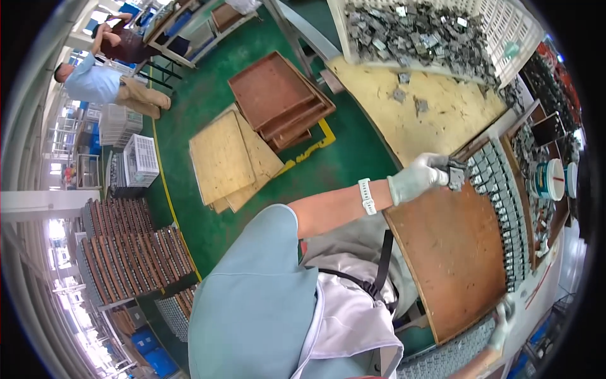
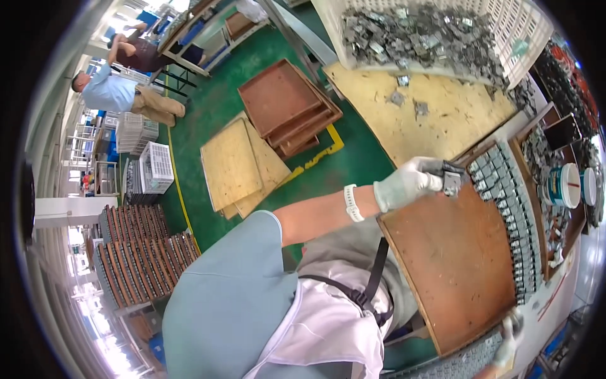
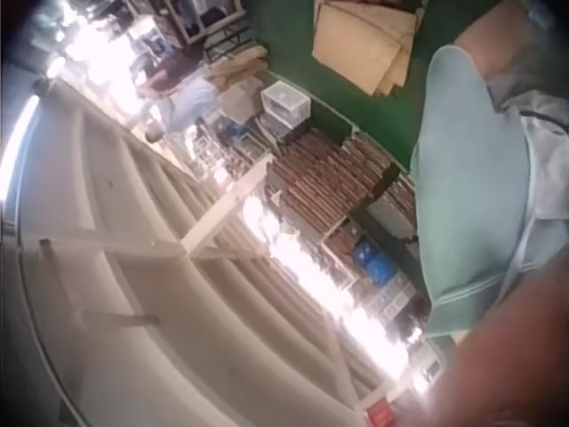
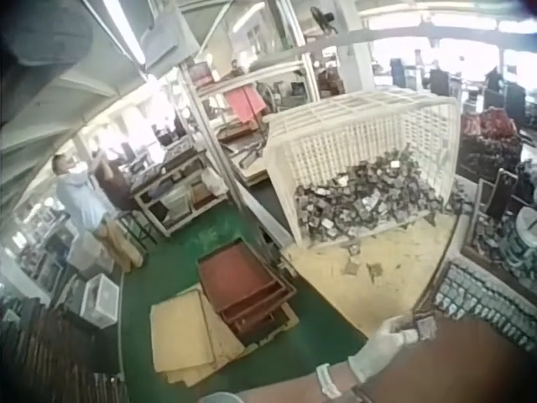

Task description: The person assembles small electronic or electrical switch components by hand at a factory workbench, combining plastic housings and metal parts from trays.

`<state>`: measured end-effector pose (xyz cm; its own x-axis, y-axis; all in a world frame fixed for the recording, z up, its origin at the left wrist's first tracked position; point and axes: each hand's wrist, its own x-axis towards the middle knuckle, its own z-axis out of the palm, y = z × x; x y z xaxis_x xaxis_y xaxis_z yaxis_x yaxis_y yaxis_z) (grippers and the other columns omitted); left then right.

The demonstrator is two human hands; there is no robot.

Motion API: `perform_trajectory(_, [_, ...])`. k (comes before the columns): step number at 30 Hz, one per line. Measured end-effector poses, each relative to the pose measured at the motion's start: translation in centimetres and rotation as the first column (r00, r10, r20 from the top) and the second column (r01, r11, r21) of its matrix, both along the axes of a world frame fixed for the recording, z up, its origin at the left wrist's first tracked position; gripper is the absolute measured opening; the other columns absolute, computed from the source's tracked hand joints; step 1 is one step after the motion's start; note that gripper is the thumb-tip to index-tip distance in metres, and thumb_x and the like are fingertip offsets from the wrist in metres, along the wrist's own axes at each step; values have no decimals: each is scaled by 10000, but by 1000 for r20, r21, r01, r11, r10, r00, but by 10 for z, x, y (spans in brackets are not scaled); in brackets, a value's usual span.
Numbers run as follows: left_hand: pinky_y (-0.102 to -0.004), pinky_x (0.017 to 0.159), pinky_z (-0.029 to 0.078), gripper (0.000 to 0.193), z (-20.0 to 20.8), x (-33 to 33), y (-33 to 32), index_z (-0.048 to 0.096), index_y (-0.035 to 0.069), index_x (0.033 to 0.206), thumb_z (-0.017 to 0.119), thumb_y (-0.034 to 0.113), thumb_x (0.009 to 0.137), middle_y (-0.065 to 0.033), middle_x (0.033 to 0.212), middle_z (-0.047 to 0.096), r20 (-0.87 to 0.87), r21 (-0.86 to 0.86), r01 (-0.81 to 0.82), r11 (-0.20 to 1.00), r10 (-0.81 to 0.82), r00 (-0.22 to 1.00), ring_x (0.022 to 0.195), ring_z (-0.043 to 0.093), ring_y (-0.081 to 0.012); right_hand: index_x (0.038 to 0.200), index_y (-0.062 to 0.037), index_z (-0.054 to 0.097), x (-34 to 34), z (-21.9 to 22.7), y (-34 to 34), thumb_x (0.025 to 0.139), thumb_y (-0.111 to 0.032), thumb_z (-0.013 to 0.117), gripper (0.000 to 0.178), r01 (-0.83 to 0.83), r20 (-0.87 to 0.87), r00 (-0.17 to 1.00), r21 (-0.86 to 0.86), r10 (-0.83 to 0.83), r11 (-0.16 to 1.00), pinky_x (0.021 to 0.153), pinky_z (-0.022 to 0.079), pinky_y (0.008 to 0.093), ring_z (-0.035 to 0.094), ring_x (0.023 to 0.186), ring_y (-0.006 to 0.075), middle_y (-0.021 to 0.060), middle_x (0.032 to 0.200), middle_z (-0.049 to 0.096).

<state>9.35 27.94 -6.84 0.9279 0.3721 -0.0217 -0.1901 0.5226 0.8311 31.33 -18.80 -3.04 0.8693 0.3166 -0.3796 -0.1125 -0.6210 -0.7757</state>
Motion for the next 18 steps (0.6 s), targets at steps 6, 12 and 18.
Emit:
perform_trajectory(6, [-287, 816, 522, 347, -17, 23, -86, 625, -39, 1237, 639, 110, 924, -93, 1156, 694, 45, -267, 276, 924, -274, 961, 989, 649, -143, 1115, 14, 645, -80, -29, 74, 870, -117, 710, 284, -87, 132, 990, 378, 40, 922, 804, 449, 245, 563, 929, 110, 1, 1012, 623])
perform_trajectory(12, [-276, 884, 504, 317, -16, 18, -94, 614, -40, 1230, 593, 96, 943, -92, 1147, 685, -57, -88, 235, 968, -241, 969, 1019, 643, -151, 1115, -16, 669, -119, -12, 198, 850, -193, 715, 322, 67, -8, 997, 533, -74, 844, 650, 445, 224, 568, 788, 81, 8, 984, 670])
perform_trajectory(18, [-289, 894, 515, 374, -16, 23, -102, 560, -55, 1278, 579, 67, 925, -96, 1185, 642, -132, -165, 296, 941, -318, 939, 1047, 623, -153, 1125, -15, 630, -114, -24, 181, 840, -139, 706, 319, 186, -290, 955, 754, 65, 630, 719, 445, 230, 584, 889, 87, 36, 1015, 657])
